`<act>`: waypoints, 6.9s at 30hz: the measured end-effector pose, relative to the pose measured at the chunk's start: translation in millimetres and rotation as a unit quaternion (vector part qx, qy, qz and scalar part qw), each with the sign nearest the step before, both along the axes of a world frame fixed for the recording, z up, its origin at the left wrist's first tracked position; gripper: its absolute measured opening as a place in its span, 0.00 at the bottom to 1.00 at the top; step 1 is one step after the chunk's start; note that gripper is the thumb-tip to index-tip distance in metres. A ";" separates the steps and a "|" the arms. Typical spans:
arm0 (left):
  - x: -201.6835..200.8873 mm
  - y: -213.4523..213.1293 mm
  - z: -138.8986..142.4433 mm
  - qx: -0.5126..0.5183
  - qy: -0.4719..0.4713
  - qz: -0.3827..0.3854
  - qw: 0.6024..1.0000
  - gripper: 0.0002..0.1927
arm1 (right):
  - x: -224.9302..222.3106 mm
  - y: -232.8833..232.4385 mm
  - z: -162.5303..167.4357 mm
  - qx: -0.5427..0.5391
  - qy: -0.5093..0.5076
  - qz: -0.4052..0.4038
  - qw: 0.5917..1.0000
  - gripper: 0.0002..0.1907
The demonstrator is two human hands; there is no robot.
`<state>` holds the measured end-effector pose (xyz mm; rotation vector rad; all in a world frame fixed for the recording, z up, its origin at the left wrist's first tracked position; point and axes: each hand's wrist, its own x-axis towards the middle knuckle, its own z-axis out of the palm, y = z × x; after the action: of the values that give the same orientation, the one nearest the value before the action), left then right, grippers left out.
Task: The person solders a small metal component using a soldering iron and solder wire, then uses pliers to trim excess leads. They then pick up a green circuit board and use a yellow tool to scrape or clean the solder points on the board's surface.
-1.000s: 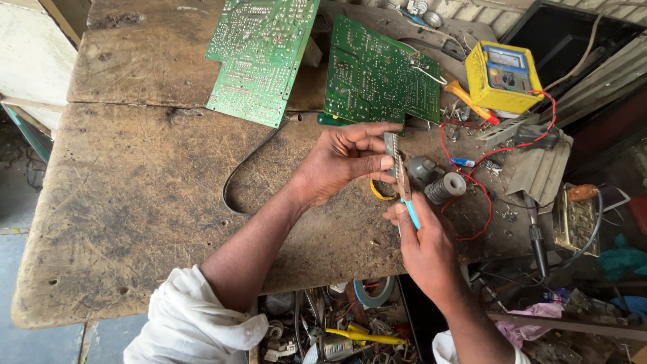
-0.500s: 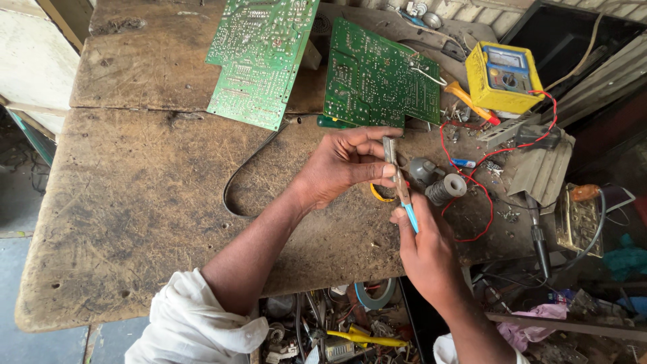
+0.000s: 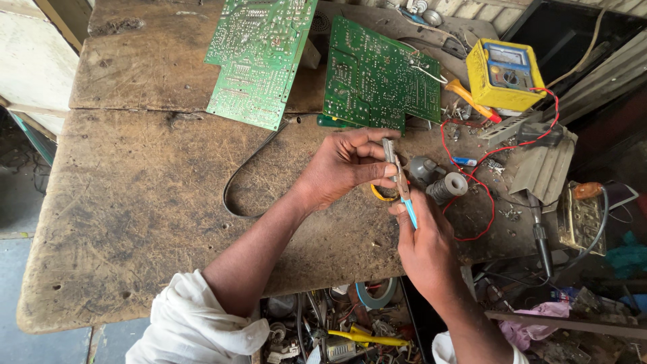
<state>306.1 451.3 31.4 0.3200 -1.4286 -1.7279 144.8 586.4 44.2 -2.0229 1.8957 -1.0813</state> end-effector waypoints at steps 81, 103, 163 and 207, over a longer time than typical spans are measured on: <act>2.5 0.3 -3.1 0.018 0.020 -0.011 1.000 0.31 | -3.2 5.5 -8.2 0.069 0.046 -0.044 0.996 0.11; 9.1 1.0 7.8 0.032 -0.022 0.049 0.998 0.22 | -17.8 13.4 -1.5 0.096 -0.212 0.051 0.971 0.21; 3.2 -5.7 -9.5 0.023 -0.081 0.135 0.987 0.19 | -6.4 -7.1 -28.6 0.249 -0.511 0.127 0.813 0.22; 1.7 -5.3 -16.2 -0.052 -0.116 0.125 0.984 0.15 | -5.9 -6.2 -24.8 0.273 -0.516 0.139 0.800 0.20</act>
<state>307.9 446.1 15.2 0.6345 -1.5641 -1.4429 139.0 580.2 19.4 -0.9639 1.0768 -1.0417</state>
